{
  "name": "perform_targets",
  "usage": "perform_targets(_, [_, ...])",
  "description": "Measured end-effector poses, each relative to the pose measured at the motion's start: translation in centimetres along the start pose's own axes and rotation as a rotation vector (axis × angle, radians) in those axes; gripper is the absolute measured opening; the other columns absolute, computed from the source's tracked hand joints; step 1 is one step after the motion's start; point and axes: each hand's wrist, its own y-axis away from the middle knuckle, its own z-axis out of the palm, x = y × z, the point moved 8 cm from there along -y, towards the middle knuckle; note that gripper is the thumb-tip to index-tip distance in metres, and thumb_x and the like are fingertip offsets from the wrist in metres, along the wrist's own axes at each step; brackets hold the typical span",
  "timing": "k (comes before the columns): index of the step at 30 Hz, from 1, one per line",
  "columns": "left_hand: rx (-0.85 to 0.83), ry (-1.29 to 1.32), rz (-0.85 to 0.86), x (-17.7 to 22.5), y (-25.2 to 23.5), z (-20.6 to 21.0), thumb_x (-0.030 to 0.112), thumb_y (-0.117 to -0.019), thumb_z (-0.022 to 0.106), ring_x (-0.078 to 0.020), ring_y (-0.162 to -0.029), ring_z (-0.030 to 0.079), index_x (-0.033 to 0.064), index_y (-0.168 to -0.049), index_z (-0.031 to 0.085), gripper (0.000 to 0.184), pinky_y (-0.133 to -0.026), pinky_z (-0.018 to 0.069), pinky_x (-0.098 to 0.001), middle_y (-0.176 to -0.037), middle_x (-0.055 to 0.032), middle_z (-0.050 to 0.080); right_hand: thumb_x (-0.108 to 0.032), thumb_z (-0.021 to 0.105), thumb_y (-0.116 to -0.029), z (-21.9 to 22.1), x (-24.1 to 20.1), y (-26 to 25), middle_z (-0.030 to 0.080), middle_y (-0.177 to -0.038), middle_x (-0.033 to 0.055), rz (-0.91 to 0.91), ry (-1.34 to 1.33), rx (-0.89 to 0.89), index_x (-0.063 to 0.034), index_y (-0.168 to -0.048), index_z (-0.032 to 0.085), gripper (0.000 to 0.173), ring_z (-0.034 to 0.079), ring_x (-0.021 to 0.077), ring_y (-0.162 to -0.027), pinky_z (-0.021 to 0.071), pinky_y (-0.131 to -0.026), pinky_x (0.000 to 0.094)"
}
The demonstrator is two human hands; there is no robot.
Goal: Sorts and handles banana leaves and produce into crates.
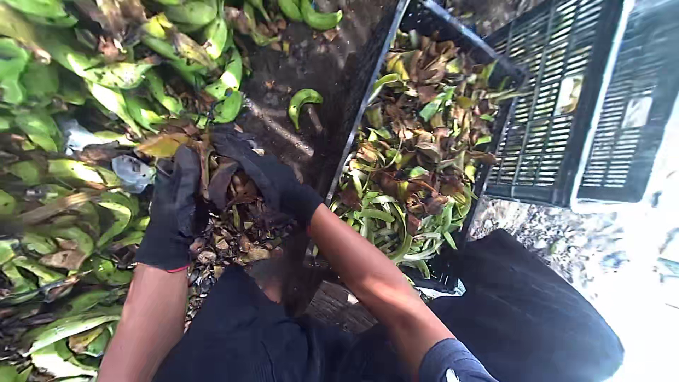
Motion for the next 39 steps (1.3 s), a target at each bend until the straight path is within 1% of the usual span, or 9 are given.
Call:
perform_targets(4, [-0.139, 0.051, 0.172, 8.0, -0.1, 8.6, 0.049, -0.1044, 0.046, -0.004, -0.099, 0.065, 0.012, -0.142, 0.045, 0.053, -0.088, 0.0584, -0.0299, -0.113, 0.0037, 0.065, -0.012, 0.04, -0.1092, -6.4, -8.0, 3.7, 0.055, -0.147, 0.0159, -0.172, 0.157, 0.054, 0.0069, -0.143, 0.051, 0.04, 0.052, 0.0125, -0.134, 0.0441, -0.11, 0.0277])
perform_targets(10, [-0.547, 0.301, 0.224, 14.9, 3.6, 24.5, 0.013, -0.098, 0.063, -0.001, -0.105, 0.064, 0.0023, -0.143, 0.038, 0.052, -0.091, 0.0566, -0.021, -0.118, 0.0009, 0.063, -0.026, 0.044, -0.1079, -19.6, -13.9, 14.8, 0.064, -0.13, -0.0028, -0.118, 0.237, 0.355, -0.0114, -0.149, 0.046, 0.044, 0.063, 0.0035, -0.113, 0.0561, -0.094, 0.0248])
perform_targets(13, [-0.779, -0.022, 0.331, 15.2, 3.3, 31.2, 0.027, -0.0984, 0.067, -0.0083, -0.131, 0.052, -0.003, -0.148, 0.041, 0.064, -0.113, 0.0401, -0.0258, -0.142, -0.0107, 0.057, -0.026, 0.041, -0.1084, -24.7, -14.7, 18.9, 0.061, -0.133, -0.0066, -0.213, 0.416, 0.454, -0.0104, -0.146, 0.045, 0.041, 0.058, 0.0002, -0.121, 0.051, -0.104, 0.0242])
perform_targets(15, [-0.896, -0.151, 0.313, 14.2, 2.6, 33.9, 0.036, -0.097, 0.069, -0.0094, -0.124, 0.059, 0.0074, -0.14, 0.055, 0.054, -0.107, 0.0478, -0.0287, -0.134, -0.0074, 0.062, -0.032, 0.046, -0.1069, -27.4, -12.7, 20.4, 0.066, -0.121, -0.005, -0.07, 0.362, 0.577, -0.0125, -0.142, 0.051, 0.04, 0.063, 0.0023, -0.109, 0.0557, -0.095, 0.0265])
perform_targets(19, [-1.021, -0.394, 0.367, 10.6, 3.4, 32.6, 0.042, -0.0953, 0.068, -0.0269, -0.137, 0.048, 0.0134, -0.135, 0.064, 0.049, -0.111, 0.043, -0.0491, -0.147, -0.0151, 0.051, -0.033, 0.068, -0.0957, -27.2, -7.5, 23.6, 0.061, -0.14, 0.0006, 0.008, 0.479, 0.693, -0.0172, -0.141, 0.06, 0.049, 0.061, 0.0146, -0.122, 0.0575, -0.098, 0.0398])
perform_targets(23, [-1.018, -0.672, 0.591, 3.6, 7.3, 30.0, 0.056, -0.0909, 0.066, -0.037, -0.152, 0.024, 0.0259, -0.136, 0.066, 0.054, -0.119, 0.0263, -0.0611, -0.165, -0.0155, 0.029, -0.052, 0.073, -0.0867, -23.7, -1.1, 26.2, 0.016, -0.17, 0.017, -0.002, 1.067, 0.849, -0.0306, -0.152, 0.051, 0.072, 0.016, 0.0399, -0.156, 0.0282, -0.118, 0.068])
perform_targets(28, [-0.96, -0.863, 1.028, -3.4, 10.9, 28.9, 0.061, -0.0898, 0.064, -0.0459, -0.154, 0.016, 0.0217, -0.141, 0.062, 0.065, -0.116, 0.0081, -0.0758, -0.165, -0.013, 0.031, -0.037, 0.075, -0.0861, -20.6, 3.6, 26.5, 0.03, -0.156, 0.0404, -0.165, 1.523, 0.996, -0.022, -0.137, 0.067, 0.054, 0.038, 0.0621, -0.135, 0.0381, -0.1, 0.0734])
perform_targets(34, [-0.803, -0.953, 0.806, -1.3, 5.3, 32.6, 0.06, -0.0839, 0.072, -0.0484, -0.152, 0.017, 0.0326, -0.145, 0.057, 0.068, -0.11, 0.0275, -0.0728, -0.166, -0.0154, 0.028, -0.044, 0.075, -0.0833, -27.9, 0.8, 21.3, 0.005, -0.171, 0.0212, 0.27, 1.451, 0.921, -0.0373, -0.162, 0.03, 0.09, 0.022, 0.0518, -0.15, 0.0382, -0.102, 0.0752])
perform_targets(39, [-0.801, -1.065, 0.667, -0.2, 5.4, 32.8, 0.063, -0.0826, 0.072, -0.0535, -0.152, 0.005, 0.0399, -0.159, 0.032, 0.09, -0.109, 0.0271, -0.0751, -0.17, -0.0189, 0.005, -0.047, 0.08, -0.0786, -32.2, -3.8, 17.4, 0.002, -0.168, 0.032, 0.364, 1.443, 0.793, -0.0273, -0.166, 0.017, 0.11, 0.009, 0.0571, -0.152, 0.023, -0.115, 0.0735])
